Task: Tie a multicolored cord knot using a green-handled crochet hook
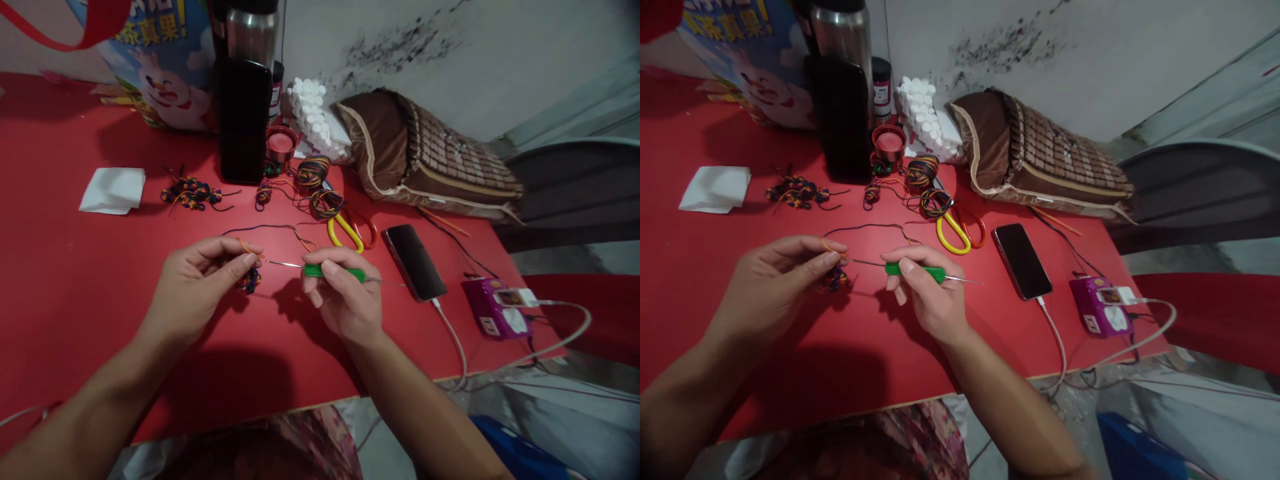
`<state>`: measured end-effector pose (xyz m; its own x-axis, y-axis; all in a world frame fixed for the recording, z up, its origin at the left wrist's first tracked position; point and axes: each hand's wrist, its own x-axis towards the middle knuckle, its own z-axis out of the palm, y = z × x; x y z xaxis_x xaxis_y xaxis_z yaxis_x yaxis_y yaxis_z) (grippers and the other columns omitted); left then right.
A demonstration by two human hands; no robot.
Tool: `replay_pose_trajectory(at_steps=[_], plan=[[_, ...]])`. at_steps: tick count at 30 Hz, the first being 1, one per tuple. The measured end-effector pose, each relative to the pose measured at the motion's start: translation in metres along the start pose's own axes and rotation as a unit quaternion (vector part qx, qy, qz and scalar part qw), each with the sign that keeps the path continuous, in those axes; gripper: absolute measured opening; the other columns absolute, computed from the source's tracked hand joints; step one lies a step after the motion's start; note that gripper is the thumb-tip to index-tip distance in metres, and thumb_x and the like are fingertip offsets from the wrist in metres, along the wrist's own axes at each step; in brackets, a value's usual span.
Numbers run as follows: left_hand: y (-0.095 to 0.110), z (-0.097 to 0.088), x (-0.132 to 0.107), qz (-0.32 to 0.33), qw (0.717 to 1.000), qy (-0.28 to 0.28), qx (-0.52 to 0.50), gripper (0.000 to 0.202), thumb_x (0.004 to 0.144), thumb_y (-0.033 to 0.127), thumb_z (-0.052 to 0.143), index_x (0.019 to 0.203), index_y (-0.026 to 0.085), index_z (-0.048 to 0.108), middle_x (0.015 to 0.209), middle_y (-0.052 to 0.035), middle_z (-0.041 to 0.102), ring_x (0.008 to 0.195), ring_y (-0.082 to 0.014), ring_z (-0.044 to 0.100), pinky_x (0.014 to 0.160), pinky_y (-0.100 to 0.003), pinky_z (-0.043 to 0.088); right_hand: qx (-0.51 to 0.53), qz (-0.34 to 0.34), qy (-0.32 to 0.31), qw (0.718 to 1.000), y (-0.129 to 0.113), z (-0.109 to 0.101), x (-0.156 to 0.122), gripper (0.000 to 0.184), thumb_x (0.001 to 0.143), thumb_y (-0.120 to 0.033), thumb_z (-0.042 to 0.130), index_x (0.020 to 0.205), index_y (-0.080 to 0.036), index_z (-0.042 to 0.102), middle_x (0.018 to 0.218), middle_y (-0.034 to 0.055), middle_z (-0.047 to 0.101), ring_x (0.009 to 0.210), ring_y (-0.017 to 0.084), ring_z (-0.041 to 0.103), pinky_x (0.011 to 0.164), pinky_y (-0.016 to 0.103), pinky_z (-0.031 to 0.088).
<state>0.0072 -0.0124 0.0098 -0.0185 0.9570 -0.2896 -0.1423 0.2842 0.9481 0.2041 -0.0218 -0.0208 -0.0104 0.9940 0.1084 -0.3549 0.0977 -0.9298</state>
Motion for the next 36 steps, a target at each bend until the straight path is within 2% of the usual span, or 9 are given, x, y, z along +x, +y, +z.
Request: replay_pose_trajectory(at_steps=[10,19,24,36], plan=[[-0.007,0.0,0.001,-0.034,0.998,-0.03,-0.053,0.011,0.081,0.026,0.091,0.086,0.02,0.083,0.085,-0.0026,0.08,0.069,-0.0131,0.069,0.067,-0.024,0.058,-0.013,-0.005,-0.009,1.0,0.003,0.0,-0.001,0.012,0.096,-0.028,0.075,0.097,-0.026,0.087,0.066,-0.0011,0.074,0.046,0.008,0.054,0.045,0.021,0.045],[-0.012,-0.001,0.002,-0.004,0.996,-0.057,-0.065,0.003,0.085,0.021,0.087,0.084,0.021,0.084,0.079,-0.0011,0.078,0.065,-0.0106,0.068,0.064,-0.021,0.057,-0.01,-0.008,-0.012,1.0,0.003,0.0,0.0,0.012,0.096,-0.029,0.074,0.097,-0.026,0.086,0.065,-0.0022,0.073,0.046,0.008,0.053,0.047,0.021,0.044],[-0.012,-0.001,0.003,-0.007,0.996,-0.058,-0.07,0.004,0.085,0.021,0.088,0.084,0.02,0.084,0.078,-0.0015,0.077,0.066,-0.0112,0.069,0.064,-0.021,0.057,-0.013,-0.007,-0.001,1.0,0.004,-0.001,0.0,0.013,0.095,-0.031,0.075,0.097,-0.024,0.085,0.065,-0.0022,0.072,0.045,0.008,0.052,0.045,0.022,0.043],[-0.013,-0.001,0.003,-0.016,0.993,-0.073,-0.087,0.006,0.085,0.022,0.088,0.083,0.019,0.083,0.074,-0.0016,0.075,0.06,-0.0118,0.068,0.056,-0.022,0.055,0.005,-0.01,-0.022,1.0,0.004,0.0,0.0,0.013,0.097,-0.027,0.074,0.098,-0.026,0.087,0.066,-0.0021,0.073,0.047,0.007,0.054,0.046,0.02,0.043]])
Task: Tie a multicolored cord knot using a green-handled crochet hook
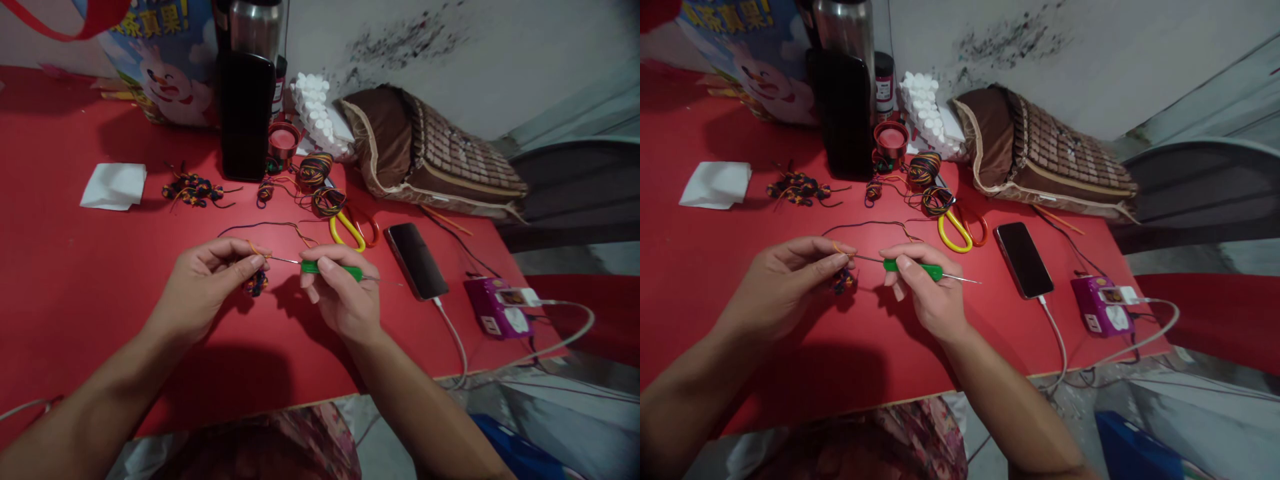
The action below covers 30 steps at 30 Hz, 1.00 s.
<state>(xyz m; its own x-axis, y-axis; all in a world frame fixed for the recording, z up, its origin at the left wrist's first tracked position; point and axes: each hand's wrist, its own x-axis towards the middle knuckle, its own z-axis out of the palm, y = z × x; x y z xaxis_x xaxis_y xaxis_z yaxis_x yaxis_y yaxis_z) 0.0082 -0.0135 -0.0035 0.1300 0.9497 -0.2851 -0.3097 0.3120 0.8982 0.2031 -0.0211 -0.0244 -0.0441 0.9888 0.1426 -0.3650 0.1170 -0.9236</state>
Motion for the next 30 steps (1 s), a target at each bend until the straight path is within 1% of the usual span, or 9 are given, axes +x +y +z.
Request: replay_pose_trajectory(at_steps=[6,9,12,14,18,21,25,27,30], plan=[[0.001,0.001,-0.001,-0.007,1.0,0.001,0.002,0.009,0.083,0.024,0.09,0.083,0.018,0.083,0.072,-0.0018,0.075,0.059,-0.0117,0.067,0.055,-0.021,0.056,0.003,0.02,0.012,1.0,-0.001,0.001,0.001,0.011,0.095,-0.03,0.077,0.095,-0.025,0.086,0.064,-0.002,0.073,0.045,0.008,0.054,0.046,0.022,0.044],[0.001,0.001,-0.001,-0.008,1.0,-0.001,0.001,0.008,0.083,0.023,0.091,0.083,0.019,0.084,0.075,-0.0019,0.077,0.061,-0.0102,0.068,0.057,-0.019,0.056,0.018,0.031,-0.017,0.999,0.001,0.0,-0.001,0.011,0.097,-0.03,0.076,0.1,-0.026,0.086,0.069,-0.0017,0.076,0.048,0.008,0.058,0.049,0.022,0.047],[0.002,0.002,-0.001,-0.015,1.0,-0.008,0.0,0.009,0.082,0.025,0.092,0.085,0.019,0.085,0.077,-0.0016,0.078,0.062,-0.0091,0.067,0.056,-0.016,0.055,0.023,0.04,-0.054,0.997,0.004,-0.001,-0.003,0.014,0.1,-0.031,0.075,0.108,-0.028,0.085,0.076,-0.001,0.08,0.053,0.008,0.065,0.053,0.022,0.052],[0.002,0.002,-0.001,-0.011,1.0,-0.009,0.001,0.009,0.081,0.024,0.092,0.085,0.02,0.085,0.077,-0.001,0.077,0.061,-0.0088,0.067,0.056,-0.017,0.056,0.026,0.038,-0.062,0.997,0.006,0.0,-0.003,0.015,0.1,-0.031,0.075,0.112,-0.029,0.084,0.08,-0.0004,0.081,0.056,0.009,0.068,0.055,0.023,0.055],[0.002,0.003,-0.002,0.0,1.0,-0.001,-0.011,0.013,0.077,0.021,0.095,0.084,0.019,0.084,0.078,-0.0012,0.077,0.065,-0.0102,0.068,0.062,-0.02,0.059,0.033,0.032,-0.026,0.999,0.008,0.005,-0.002,0.015,0.098,-0.033,0.077,0.109,-0.026,0.083,0.078,-0.0003,0.08,0.055,0.01,0.068,0.057,0.026,0.06],[0.003,0.002,-0.002,-0.005,1.0,-0.007,-0.017,0.018,0.077,0.022,0.095,0.093,0.021,0.086,0.08,-0.0008,0.076,0.066,-0.0109,0.069,0.062,-0.021,0.059,0.029,0.03,-0.006,0.999,0.01,0.008,-0.002,0.018,0.096,-0.037,0.078,0.108,-0.025,0.082,0.076,-0.0007,0.078,0.054,0.011,0.066,0.056,0.026,0.061],[0.004,0.002,-0.003,-0.004,1.0,0.002,-0.011,0.036,0.078,0.022,0.094,0.113,0.023,0.087,0.082,0.0004,0.072,0.063,-0.011,0.066,0.054,-0.022,0.056,0.021,0.022,-0.013,0.999,0.009,0.01,-0.003,0.018,0.097,-0.036,0.077,0.11,-0.025,0.082,0.078,-0.0009,0.078,0.056,0.01,0.067,0.06,0.027,0.06],[0.005,0.002,-0.004,0.0,1.0,0.014,-0.009,0.037,0.077,0.022,0.093,0.114,0.021,0.086,0.082,0.0,0.072,0.062,-0.0112,0.065,0.054,-0.023,0.056,-0.001,0.014,-0.015,1.0,0.001,0.012,-0.002,0.015,0.098,-0.033,0.075,0.109,-0.026,0.082,0.079,-0.0014,0.078,0.057,0.009,0.067,0.06,0.026,0.059],[0.005,0.005,-0.005,0.018,0.999,0.035,-0.004,0.038,0.076,0.02,0.094,0.113,0.021,0.086,0.082,-0.0003,0.073,0.064,-0.0111,0.067,0.061,-0.023,0.058,-0.073,0.023,-0.027,0.997,-0.015,0.018,0.002,0.013,0.1,-0.031,0.074,0.108,-0.024,0.082,0.078,-0.0009,0.078,0.057,0.01,0.067,0.058,0.026,0.058]])
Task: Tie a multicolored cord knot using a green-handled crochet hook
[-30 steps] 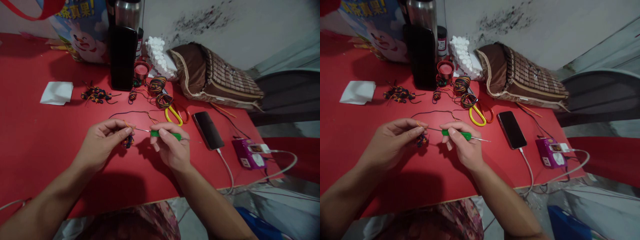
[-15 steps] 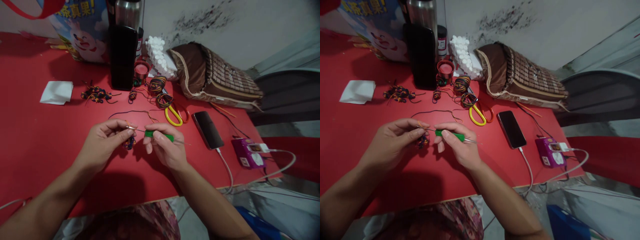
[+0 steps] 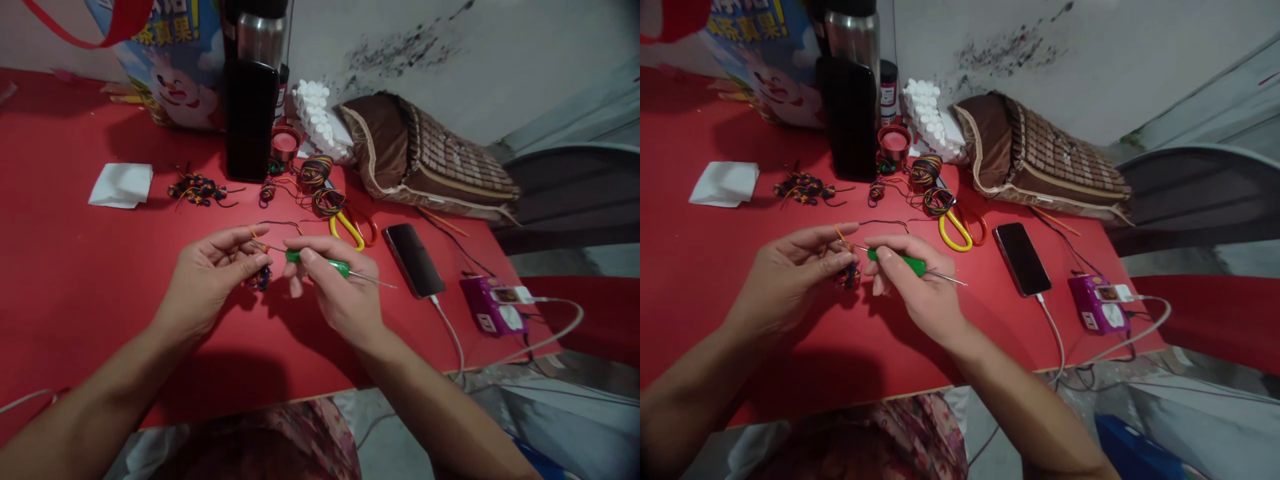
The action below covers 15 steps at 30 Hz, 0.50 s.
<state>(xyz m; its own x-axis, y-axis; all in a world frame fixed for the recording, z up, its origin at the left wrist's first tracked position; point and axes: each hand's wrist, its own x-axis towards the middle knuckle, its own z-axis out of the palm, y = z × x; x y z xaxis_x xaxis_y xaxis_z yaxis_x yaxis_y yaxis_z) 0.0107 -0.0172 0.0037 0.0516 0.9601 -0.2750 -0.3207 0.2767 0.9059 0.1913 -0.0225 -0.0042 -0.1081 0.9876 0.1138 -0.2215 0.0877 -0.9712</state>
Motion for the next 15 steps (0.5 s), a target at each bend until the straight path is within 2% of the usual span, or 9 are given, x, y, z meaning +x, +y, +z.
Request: replay_pose_trajectory(at_steps=[2,4,6,9,15], plan=[[-0.001,0.001,0.0,0.027,1.0,0.013,-0.002,0.039,0.076,0.019,0.094,0.114,0.022,0.086,0.081,0.0001,0.074,0.068,-0.0112,0.068,0.065,-0.022,0.059,-0.053,0.002,-0.015,0.998,-0.008,0.004,0.002,0.014,0.101,-0.03,0.072,0.106,-0.023,0.082,0.078,-0.0005,0.078,0.057,0.011,0.067,0.058,0.027,0.059],[-0.002,0.001,0.001,0.052,0.999,0.017,-0.004,0.042,0.077,0.019,0.094,0.118,0.023,0.085,0.079,0.0008,0.075,0.069,-0.0104,0.069,0.066,-0.02,0.059,-0.107,-0.034,-0.019,0.994,-0.008,0.008,0.002,0.014,0.101,-0.031,0.071,0.108,-0.023,0.082,0.078,-0.0005,0.078,0.06,0.012,0.068,0.062,0.028,0.06],[-0.002,0.001,0.002,0.064,0.998,0.017,-0.005,0.047,0.078,0.018,0.094,0.124,0.022,0.083,0.078,0.0018,0.075,0.069,-0.0094,0.069,0.067,-0.018,0.057,-0.157,-0.08,0.004,0.984,-0.003,0.012,0.0,0.016,0.103,-0.032,0.07,0.112,-0.026,0.082,0.086,0.001,0.08,0.067,0.013,0.071,0.072,0.031,0.062],[-0.002,0.002,0.004,0.068,0.997,0.025,0.005,0.056,0.074,0.016,0.094,0.128,0.02,0.08,0.077,0.0034,0.074,0.07,-0.009,0.068,0.069,-0.018,0.058,-0.209,-0.105,0.035,0.972,0.011,0.016,-0.007,0.019,0.106,-0.032,0.066,0.118,-0.028,0.08,0.098,0.0032,0.083,0.08,0.016,0.075,0.083,0.036,0.064],[-0.005,0.007,0.001,0.063,0.997,0.037,-0.001,0.063,0.075,0.019,0.094,0.135,0.018,0.076,0.076,0.0042,0.073,0.071,-0.0095,0.068,0.072,-0.02,0.058,-0.257,-0.179,0.032,0.949,0.028,0.019,-0.014,0.025,0.107,-0.027,0.061,0.128,-0.029,0.075,0.11,0.0052,0.083,0.097,0.02,0.076,0.09,0.039,0.063]])
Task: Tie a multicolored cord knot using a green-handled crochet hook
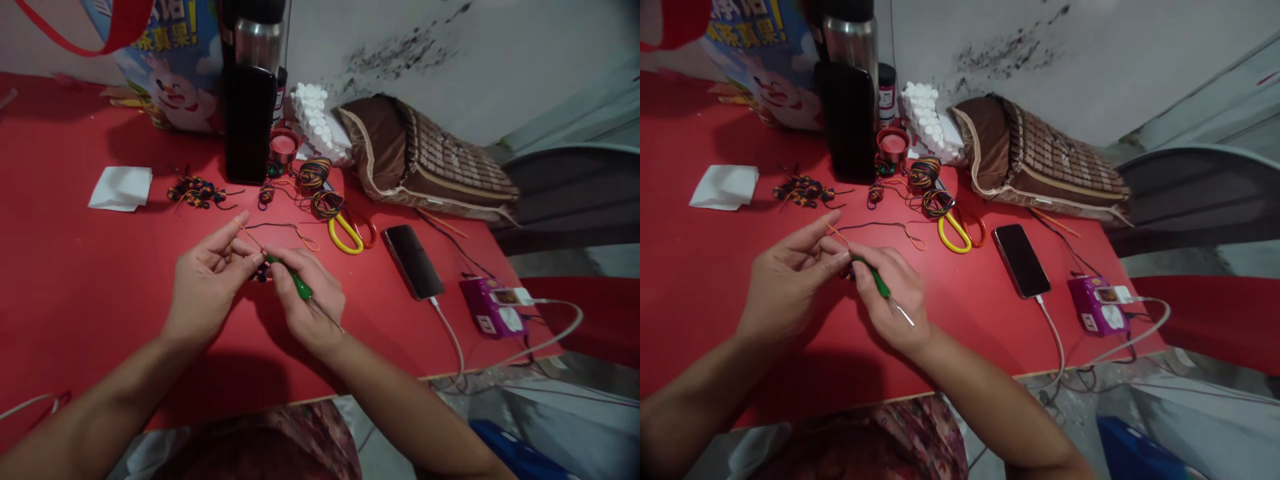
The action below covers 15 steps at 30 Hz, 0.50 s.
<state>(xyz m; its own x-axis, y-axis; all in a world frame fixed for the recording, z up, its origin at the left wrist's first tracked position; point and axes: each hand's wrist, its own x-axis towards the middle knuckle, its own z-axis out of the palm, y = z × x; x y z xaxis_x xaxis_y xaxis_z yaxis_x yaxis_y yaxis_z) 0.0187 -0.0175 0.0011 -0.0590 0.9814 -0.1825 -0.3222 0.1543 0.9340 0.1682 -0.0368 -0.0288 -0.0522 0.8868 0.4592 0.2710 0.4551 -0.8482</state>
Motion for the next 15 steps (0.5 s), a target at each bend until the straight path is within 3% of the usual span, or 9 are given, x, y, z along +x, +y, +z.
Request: replay_pose_trajectory(at_steps=[6,8,12,15], plan=[[0.006,-0.001,0.003,-0.079,0.991,-0.038,-0.106,0.05,0.068,0.016,0.098,0.116,0.016,0.083,0.068,0.0048,0.07,0.062,-0.0079,0.066,0.066,-0.018,0.056,0.009,-0.061,-0.005,0.998,0.002,-0.002,0.0,0.035,0.107,-0.022,0.061,0.138,-0.034,0.07,0.118,0.0053,0.082,0.103,0.021,0.075,0.093,0.04,0.063],[0.01,-0.004,0.005,-0.1,0.987,-0.049,-0.118,0.046,0.067,0.014,0.097,0.111,0.015,0.084,0.069,0.0029,0.072,0.063,-0.0092,0.067,0.067,-0.02,0.057,0.039,-0.044,-0.021,0.998,0.002,-0.006,0.001,0.032,0.107,-0.027,0.062,0.137,-0.034,0.072,0.113,0.0052,0.082,0.097,0.021,0.076,0.09,0.039,0.064],[0.013,-0.009,0.008,-0.108,0.987,-0.049,-0.108,0.047,0.067,0.012,0.096,0.112,0.017,0.085,0.072,0.0007,0.075,0.065,-0.0129,0.07,0.065,-0.024,0.059,0.095,0.06,-0.037,0.993,0.003,-0.01,0.003,0.03,0.108,-0.039,0.062,0.135,-0.033,0.074,0.095,0.0032,0.079,0.073,0.017,0.072,0.08,0.039,0.066],[0.012,-0.009,0.009,-0.106,0.987,-0.049,-0.109,0.044,0.068,0.011,0.095,0.111,0.018,0.086,0.071,0.0002,0.076,0.065,-0.0132,0.071,0.066,-0.024,0.059,0.123,0.076,-0.035,0.989,0.004,-0.009,0.003,0.028,0.107,-0.039,0.064,0.131,-0.032,0.076,0.094,0.0029,0.078,0.068,0.015,0.07,0.076,0.037,0.066]])
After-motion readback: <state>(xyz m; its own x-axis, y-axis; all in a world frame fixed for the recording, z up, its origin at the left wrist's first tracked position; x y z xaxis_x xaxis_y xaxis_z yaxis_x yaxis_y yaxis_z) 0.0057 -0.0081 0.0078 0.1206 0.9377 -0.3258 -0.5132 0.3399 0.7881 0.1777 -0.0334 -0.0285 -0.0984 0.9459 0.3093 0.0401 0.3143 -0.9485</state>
